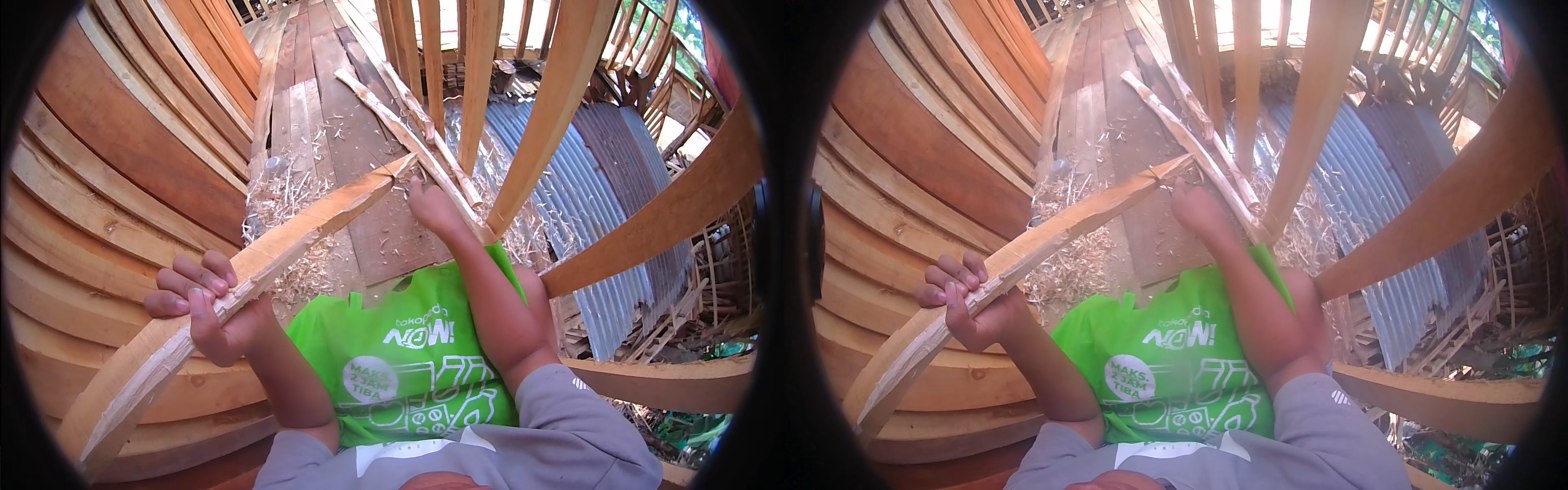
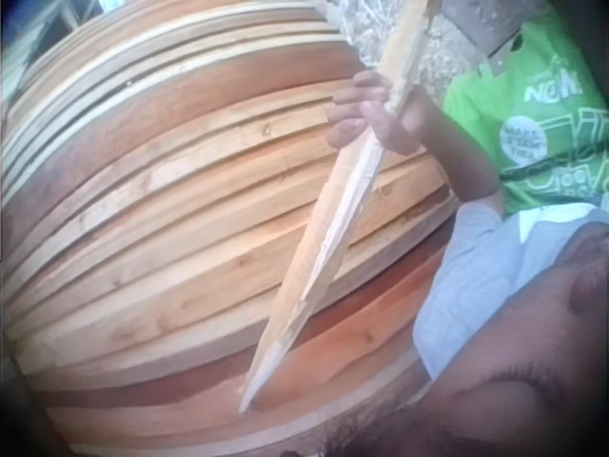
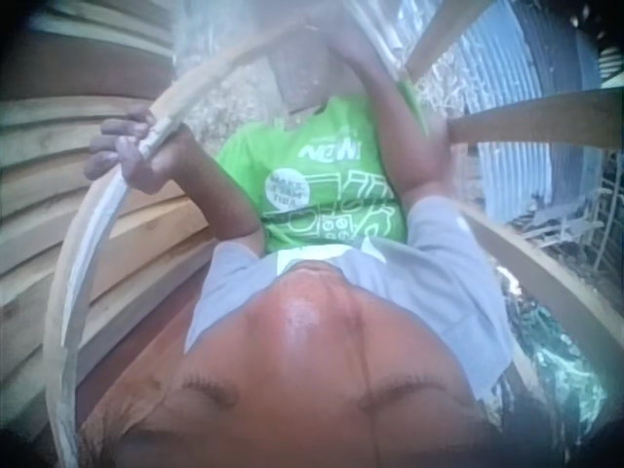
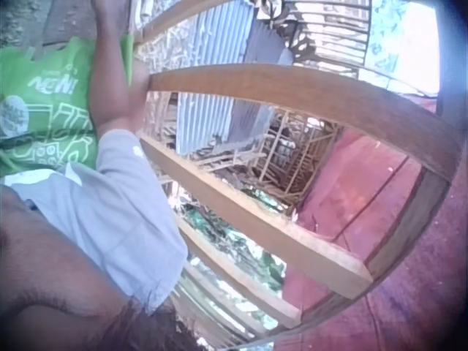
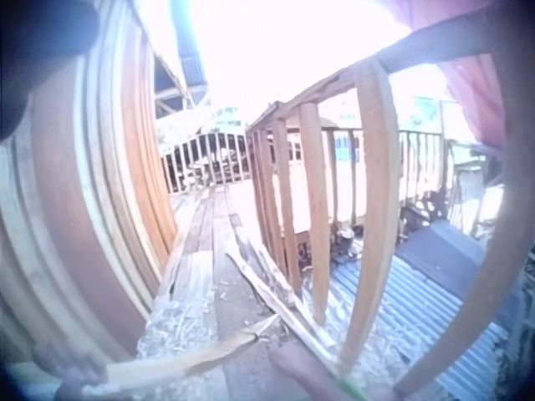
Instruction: The person carves a long, curved piece of wood using a knife. They hold the wood with one hand and use the knife with the other to shave off thin layers, creating wood shavings on the floor.
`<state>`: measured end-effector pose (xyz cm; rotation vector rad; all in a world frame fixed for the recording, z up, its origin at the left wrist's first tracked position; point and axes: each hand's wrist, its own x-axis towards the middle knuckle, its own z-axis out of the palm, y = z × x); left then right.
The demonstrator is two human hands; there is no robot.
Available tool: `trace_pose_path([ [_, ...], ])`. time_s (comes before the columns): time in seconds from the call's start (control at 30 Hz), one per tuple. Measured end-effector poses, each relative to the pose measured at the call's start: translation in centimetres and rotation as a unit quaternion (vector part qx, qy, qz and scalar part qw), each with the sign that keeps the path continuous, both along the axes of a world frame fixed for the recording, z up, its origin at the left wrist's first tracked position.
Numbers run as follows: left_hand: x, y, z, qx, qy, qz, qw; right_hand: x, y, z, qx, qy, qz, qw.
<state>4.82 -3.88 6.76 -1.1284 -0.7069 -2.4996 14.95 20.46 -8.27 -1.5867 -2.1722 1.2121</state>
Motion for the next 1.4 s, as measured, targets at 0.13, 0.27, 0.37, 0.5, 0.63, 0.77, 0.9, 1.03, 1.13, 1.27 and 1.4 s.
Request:
trace_pose_path([
  [0.13, 1.0, 0.6, 0.3, -0.006, 0.000, 0.009, 1.000, 0.2, 1.0, 0.5, 0.000, 0.032, -0.021, 0.999],
  [0.27, 1.2, 1.1, 0.1, -0.024, -0.004, 0.010, 1.000, 0.5, 1.1, 1.3, -0.010, 0.060, -0.015, 0.998],
  [0.37, 0.4, 2.5, -1.1, -0.037, 0.010, -0.009, 0.999, 0.2, 1.5, 0.4, -0.003, 0.057, -0.036, 0.998],
  [0.5, -0.7, 3.3, -2.4, -0.054, 0.013, -0.068, 0.996, 0.3, 1.7, 0.4, -0.021, 0.038, -0.021, 0.999],
  [0.63, -1.1, 4.3, -2.1, -0.072, -0.010, -0.080, 0.994, 0.5, 1.2, 1.9, -0.050, 0.002, 0.012, 0.999],
  [0.77, -2.4, 4.9, -3.1, -0.080, 0.011, -0.118, 0.990, 0.1, -0.9, 3.1, -0.023, 0.039, 0.003, 0.999],
  [0.9, -3.2, 4.5, -3.6, -0.091, 0.028, -0.178, 0.979, -0.6, -3.9, 5.5, 0.052, 0.072, 0.062, 0.994],
  [1.03, -3.0, 4.6, -3.6, -0.094, 0.049, -0.193, 0.976, -1.6, -3.5, 2.6, 0.138, 0.075, 0.027, 0.987],
  [1.13, -2.8, 5.1, -3.8, -0.091, 0.020, -0.170, 0.981, -1.8, -3.7, 1.9, 0.167, 0.081, -0.004, 0.983],
  [1.27, -2.6, 5.0, -3.8, -0.065, -0.015, -0.139, 0.988, -1.1, -6.4, 5.1, 0.189, 0.080, -0.001, 0.979],
  [1.4, -2.0, 5.3, -3.9, -0.059, -0.030, -0.133, 0.989, -1.1, -2.0, 0.9, 0.186, 0.094, -0.010, 0.978],
])
